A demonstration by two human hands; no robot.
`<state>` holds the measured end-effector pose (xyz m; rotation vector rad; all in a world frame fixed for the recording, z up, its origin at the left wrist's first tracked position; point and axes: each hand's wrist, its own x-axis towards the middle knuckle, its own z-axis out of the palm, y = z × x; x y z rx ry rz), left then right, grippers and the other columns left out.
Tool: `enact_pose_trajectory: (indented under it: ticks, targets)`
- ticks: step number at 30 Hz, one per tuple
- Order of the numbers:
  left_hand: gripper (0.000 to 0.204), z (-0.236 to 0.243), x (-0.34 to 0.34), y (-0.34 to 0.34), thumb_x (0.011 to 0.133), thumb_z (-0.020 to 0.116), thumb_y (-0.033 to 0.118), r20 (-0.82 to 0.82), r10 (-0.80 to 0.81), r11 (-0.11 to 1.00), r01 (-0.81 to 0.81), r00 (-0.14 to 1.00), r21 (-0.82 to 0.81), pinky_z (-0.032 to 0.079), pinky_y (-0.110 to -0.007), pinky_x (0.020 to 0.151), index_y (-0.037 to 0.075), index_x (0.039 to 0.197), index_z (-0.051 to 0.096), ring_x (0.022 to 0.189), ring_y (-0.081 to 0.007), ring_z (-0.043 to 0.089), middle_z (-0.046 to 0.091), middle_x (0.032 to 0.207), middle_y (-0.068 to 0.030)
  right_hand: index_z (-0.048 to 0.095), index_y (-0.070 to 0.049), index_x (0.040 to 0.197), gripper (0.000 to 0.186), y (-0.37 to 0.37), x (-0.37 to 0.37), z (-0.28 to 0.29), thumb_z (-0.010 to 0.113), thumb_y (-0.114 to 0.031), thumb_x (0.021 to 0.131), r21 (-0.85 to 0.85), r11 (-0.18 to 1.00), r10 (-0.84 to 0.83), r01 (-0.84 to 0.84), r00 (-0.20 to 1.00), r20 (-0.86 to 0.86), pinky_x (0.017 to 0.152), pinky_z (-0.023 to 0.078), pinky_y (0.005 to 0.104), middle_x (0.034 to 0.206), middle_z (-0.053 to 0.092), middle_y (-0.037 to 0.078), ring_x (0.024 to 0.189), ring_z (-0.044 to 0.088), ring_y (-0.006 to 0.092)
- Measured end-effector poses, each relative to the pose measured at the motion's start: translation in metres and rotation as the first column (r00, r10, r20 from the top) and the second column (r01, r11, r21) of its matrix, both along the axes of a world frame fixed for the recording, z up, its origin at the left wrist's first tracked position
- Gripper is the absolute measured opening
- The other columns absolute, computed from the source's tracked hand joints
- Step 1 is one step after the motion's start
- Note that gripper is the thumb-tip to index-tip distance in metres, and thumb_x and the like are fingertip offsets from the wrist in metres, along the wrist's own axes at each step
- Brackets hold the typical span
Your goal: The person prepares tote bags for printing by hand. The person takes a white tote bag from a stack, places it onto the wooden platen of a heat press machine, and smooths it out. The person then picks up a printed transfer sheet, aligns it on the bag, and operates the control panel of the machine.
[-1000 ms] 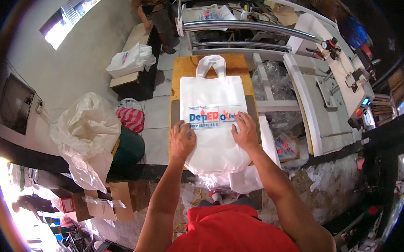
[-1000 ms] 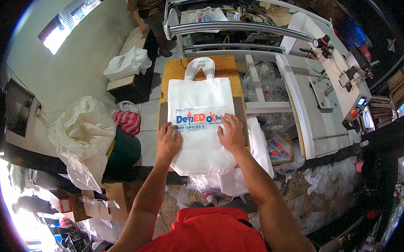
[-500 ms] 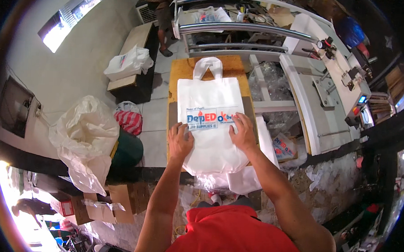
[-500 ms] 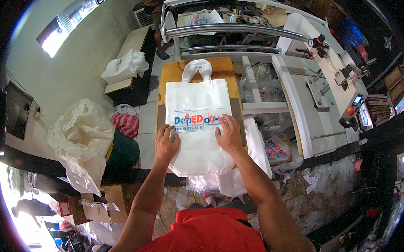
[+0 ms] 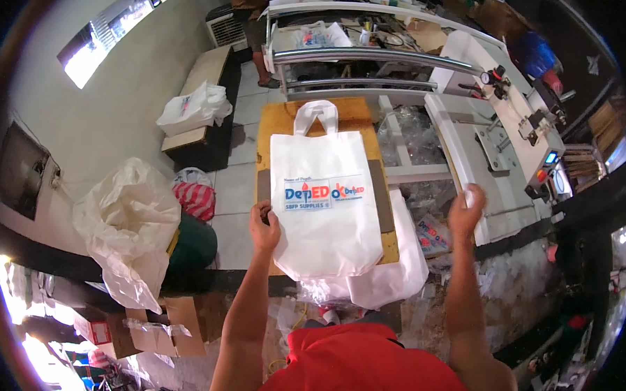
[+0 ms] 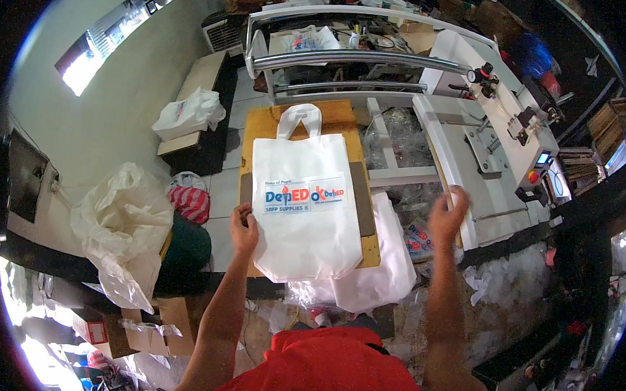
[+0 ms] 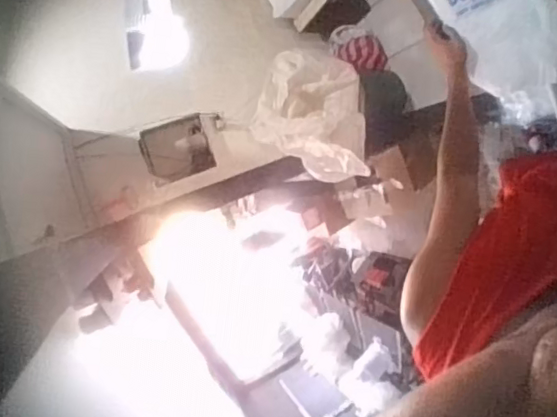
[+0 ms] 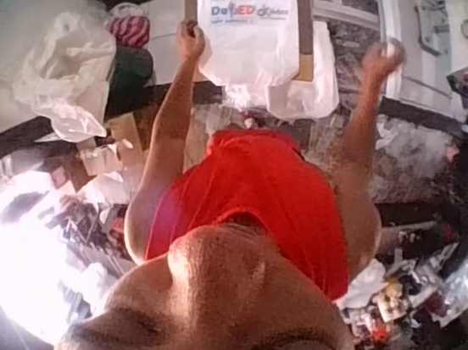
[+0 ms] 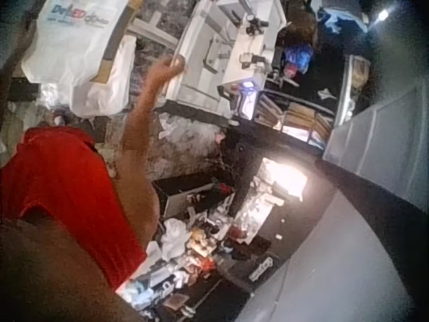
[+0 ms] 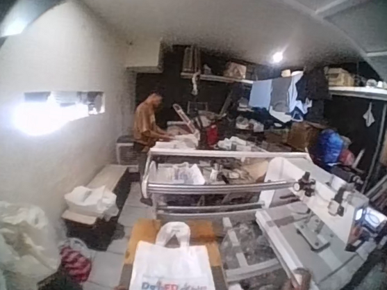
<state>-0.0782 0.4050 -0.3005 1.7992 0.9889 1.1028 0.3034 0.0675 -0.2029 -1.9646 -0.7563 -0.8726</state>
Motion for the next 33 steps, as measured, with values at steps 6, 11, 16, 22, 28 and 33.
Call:
enact_pose_trajectory:
  ticks: [6, 11, 16, 22, 28, 33]
  targets:
    - [0.029, -0.005, -0.002, 0.003, 0.088, 0.058, -0.001, -0.095, 0.022, 0.999, -0.018, 0.995, 0.041, 0.053, -0.037, 0.088, -0.003, 0.116, 0.062, 0.096, -0.0278, 0.066, 0.065, 0.105, -0.0170, 0.063, 0.000, 0.117, 0.036, -0.160, 0.105, 0.061, 0.066, -0.016, 0.085, -0.331, 0.693, -0.630, 0.641, 0.761, 0.156, 0.096, 0.048, 0.0507, 0.119, 0.064, 0.021, 0.111, 0.061, 0.0394]
    - [0.027, 0.008, -0.002, -0.001, 0.088, 0.056, 0.000, -0.125, 0.025, 0.998, -0.017, 0.992, 0.060, 0.053, -0.037, 0.087, -0.004, 0.114, 0.063, 0.095, -0.0262, 0.066, 0.065, 0.105, -0.0168, 0.049, 0.003, 0.139, 0.059, -0.198, 0.153, 0.062, 0.065, -0.030, 0.092, -0.568, 0.675, -0.511, 0.471, 0.854, 0.100, 0.108, 0.042, 0.0506, 0.139, 0.054, 0.025, 0.125, 0.052, 0.0442]
    - [0.027, 0.003, -0.001, 0.001, 0.087, 0.056, 0.000, -0.134, 0.018, 0.995, -0.004, 0.991, 0.102, 0.054, -0.036, 0.085, -0.004, 0.113, 0.064, 0.093, -0.0264, 0.066, 0.065, 0.104, -0.0163, 0.063, -0.004, 0.125, 0.043, -0.191, 0.148, 0.084, 0.066, -0.031, 0.093, -0.608, 0.685, -0.423, 0.402, 0.899, 0.117, 0.103, 0.046, 0.0516, 0.132, 0.057, 0.021, 0.120, 0.054, 0.0434]
    - [0.026, 0.000, 0.001, 0.002, 0.087, 0.057, 0.002, -0.136, 0.033, 0.986, -0.011, 0.990, 0.164, 0.055, -0.036, 0.083, -0.003, 0.111, 0.064, 0.091, -0.0272, 0.067, 0.065, 0.103, -0.0167, 0.069, -0.003, 0.108, 0.033, -0.184, 0.173, 0.084, 0.064, -0.032, 0.093, -0.664, 0.652, -0.464, 0.366, 0.885, 0.032, 0.098, 0.045, 0.0517, 0.111, 0.067, 0.022, 0.111, 0.059, 0.0421]
    - [0.020, 0.007, 0.006, -0.003, 0.086, 0.058, 0.002, -0.131, 0.042, 0.986, -0.020, 0.991, 0.167, 0.055, -0.036, 0.082, -0.003, 0.104, 0.065, 0.089, -0.0283, 0.067, 0.065, 0.099, -0.0156, 0.069, -0.002, 0.104, 0.035, -0.180, 0.190, 0.078, 0.059, -0.035, 0.093, -0.716, 0.568, -0.556, 0.406, 0.831, 0.030, 0.100, 0.042, 0.0524, 0.110, 0.067, 0.021, 0.110, 0.060, 0.0406]
    - [0.019, 0.012, 0.005, -0.003, 0.084, 0.060, 0.003, -0.154, 0.064, 0.986, -0.039, 0.986, 0.163, 0.055, -0.036, 0.081, -0.002, 0.102, 0.066, 0.088, -0.0298, 0.067, 0.065, 0.099, -0.0158, 0.068, -0.003, 0.104, 0.037, -0.165, 0.164, 0.084, 0.059, -0.037, 0.093, -0.709, 0.568, -0.569, 0.418, 0.822, 0.027, 0.096, 0.044, 0.0558, 0.114, 0.066, 0.018, 0.111, 0.058, 0.0414]
